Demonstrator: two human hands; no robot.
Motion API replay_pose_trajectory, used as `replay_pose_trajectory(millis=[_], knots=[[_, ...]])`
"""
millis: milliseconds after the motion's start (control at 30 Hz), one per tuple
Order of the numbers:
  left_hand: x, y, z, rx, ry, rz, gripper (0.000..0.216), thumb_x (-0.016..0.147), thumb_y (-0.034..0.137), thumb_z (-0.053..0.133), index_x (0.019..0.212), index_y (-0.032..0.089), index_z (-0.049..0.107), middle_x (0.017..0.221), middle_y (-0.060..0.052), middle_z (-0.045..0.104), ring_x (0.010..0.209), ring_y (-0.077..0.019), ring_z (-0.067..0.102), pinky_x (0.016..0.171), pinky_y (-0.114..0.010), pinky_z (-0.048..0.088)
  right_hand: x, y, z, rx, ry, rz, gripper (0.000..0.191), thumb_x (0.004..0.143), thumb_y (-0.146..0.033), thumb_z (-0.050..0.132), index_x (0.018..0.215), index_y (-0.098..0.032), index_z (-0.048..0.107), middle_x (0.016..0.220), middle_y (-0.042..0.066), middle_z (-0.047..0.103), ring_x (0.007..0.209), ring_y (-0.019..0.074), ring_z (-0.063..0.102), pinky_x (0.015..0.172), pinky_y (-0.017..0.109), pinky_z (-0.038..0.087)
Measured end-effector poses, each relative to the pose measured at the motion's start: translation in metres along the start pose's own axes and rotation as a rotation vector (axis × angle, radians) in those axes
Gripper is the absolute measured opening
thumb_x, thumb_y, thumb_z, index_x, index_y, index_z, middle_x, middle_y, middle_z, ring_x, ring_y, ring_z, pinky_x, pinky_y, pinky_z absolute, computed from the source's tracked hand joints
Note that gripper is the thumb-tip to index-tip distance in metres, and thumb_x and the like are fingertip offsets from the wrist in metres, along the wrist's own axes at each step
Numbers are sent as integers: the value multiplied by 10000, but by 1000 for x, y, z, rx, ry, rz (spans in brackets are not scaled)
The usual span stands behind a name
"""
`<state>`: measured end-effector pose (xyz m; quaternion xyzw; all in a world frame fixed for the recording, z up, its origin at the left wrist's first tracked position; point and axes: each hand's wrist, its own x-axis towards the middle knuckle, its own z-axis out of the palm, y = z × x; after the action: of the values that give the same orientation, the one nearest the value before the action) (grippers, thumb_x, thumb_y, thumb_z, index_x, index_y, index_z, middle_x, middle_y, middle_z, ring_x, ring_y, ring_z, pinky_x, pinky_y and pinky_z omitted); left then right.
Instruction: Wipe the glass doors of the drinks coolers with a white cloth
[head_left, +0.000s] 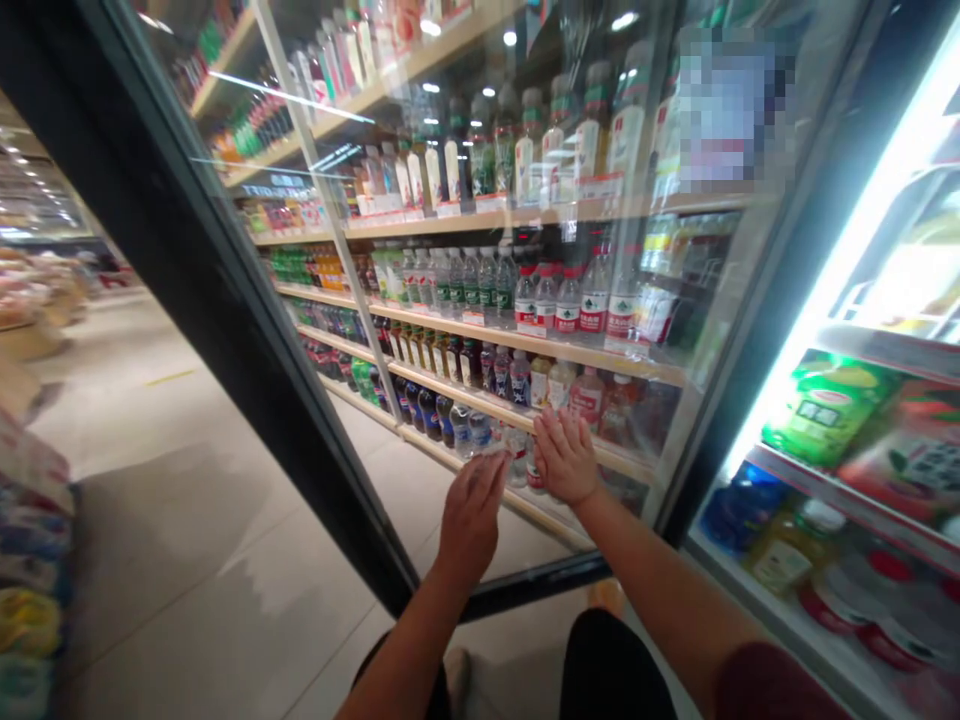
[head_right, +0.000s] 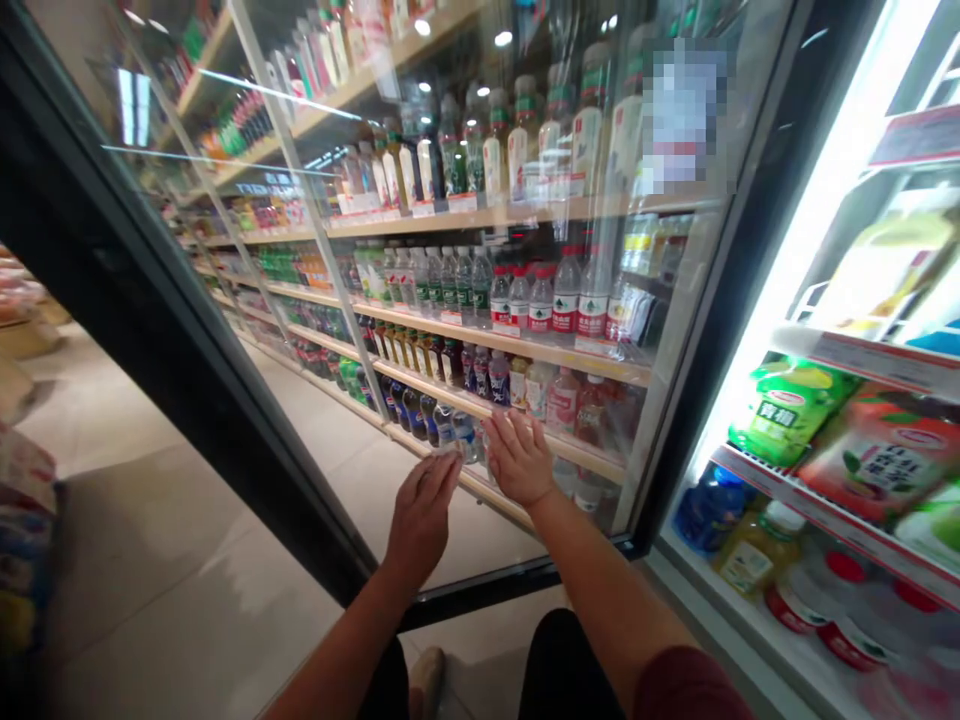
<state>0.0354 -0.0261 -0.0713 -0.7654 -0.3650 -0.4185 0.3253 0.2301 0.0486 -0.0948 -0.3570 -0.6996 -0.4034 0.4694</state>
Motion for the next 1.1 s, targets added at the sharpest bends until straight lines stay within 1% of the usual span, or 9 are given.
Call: replay_pose_trajectory(millis=[200, 267, 400, 467, 700, 767, 900, 967, 1100], knots=[[88, -33, -32, 56, 277, -145, 506, 1004, 129, 372, 1503, 197, 416, 1465, -98, 525, 1448, -225, 346, 1209, -423, 313, 2, 0, -2, -39, 11, -7, 489, 927, -257, 496, 1412, -211, 546, 1381, 104, 631, 1397, 237, 473, 1234, 443, 211], [90, -29, -28, 51, 271, -136, 500, 1007, 130, 371, 1499, 202, 423, 1465, -95, 527, 1451, -223, 343, 1206, -425, 322, 4, -1, -2, -49, 12, -8, 469, 929, -249, 490, 1390, -201, 565, 1367, 106, 641, 1402, 234, 467, 1235, 445, 203], [47, 0, -4, -7, 80, 32, 497, 993, 93, 390, 1483, 159, 437, 1367, -94, 615, 1411, -218, 408, 1160, -393, 400, 6, -2, -3, -18, 46, -13, 463, 918, -228, 495, 1370, -167, 576, 1350, 118, 652, 1440, 230, 412, 1238, 440, 201], [42, 4, -3, -26, 29, 70, 494, 987, 83, 407, 1475, 153, 447, 1342, -85, 634, 1392, -211, 432, 1149, -376, 414, 6, -1, -3, -3, 47, -18, 473, 913, -225, 501, 1376, -159, 571, 1354, 122, 648, 1452, 233, 392, 1237, 443, 208], [134, -37, -39, 82, 315, -80, 477, 1020, 147, 376, 1490, 205, 431, 1458, -69, 536, 1439, -207, 361, 1198, -407, 350, 2, -1, -1, -26, 21, -3, 504, 917, -247, 500, 1418, -200, 537, 1409, 107, 607, 1433, 239, 424, 1236, 444, 209], [127, -30, -31, 72, 297, -72, 471, 1021, 148, 378, 1485, 208, 439, 1440, -68, 553, 1442, -208, 359, 1199, -406, 351, 0, -1, 1, -20, 14, 4, 525, 917, -259, 508, 1440, -210, 514, 1421, 104, 597, 1434, 237, 423, 1238, 439, 202], [61, -3, -5, -4, 124, 85, 493, 996, 96, 418, 1484, 161, 432, 1316, -90, 646, 1422, -212, 400, 1174, -389, 391, 1, -1, 2, 14, 28, -1, 544, 909, -262, 530, 1448, -195, 503, 1426, 121, 589, 1443, 241, 410, 1232, 440, 219], [40, -4, -3, -20, 51, 114, 503, 987, 85, 437, 1484, 161, 432, 1303, -89, 654, 1398, -212, 438, 1164, -382, 403, 2, 0, 1, 12, 31, -6, 539, 914, -258, 521, 1447, -187, 501, 1416, 124, 598, 1440, 238, 414, 1229, 440, 231], [63, -38, -31, 44, 212, -56, 508, 997, 114, 434, 1491, 231, 436, 1417, -82, 574, 1430, -218, 393, 1187, -405, 360, 2, 1, -2, -11, 32, -15, 530, 926, -250, 503, 1451, -176, 493, 1396, 120, 616, 1436, 234, 420, 1234, 440, 221]])
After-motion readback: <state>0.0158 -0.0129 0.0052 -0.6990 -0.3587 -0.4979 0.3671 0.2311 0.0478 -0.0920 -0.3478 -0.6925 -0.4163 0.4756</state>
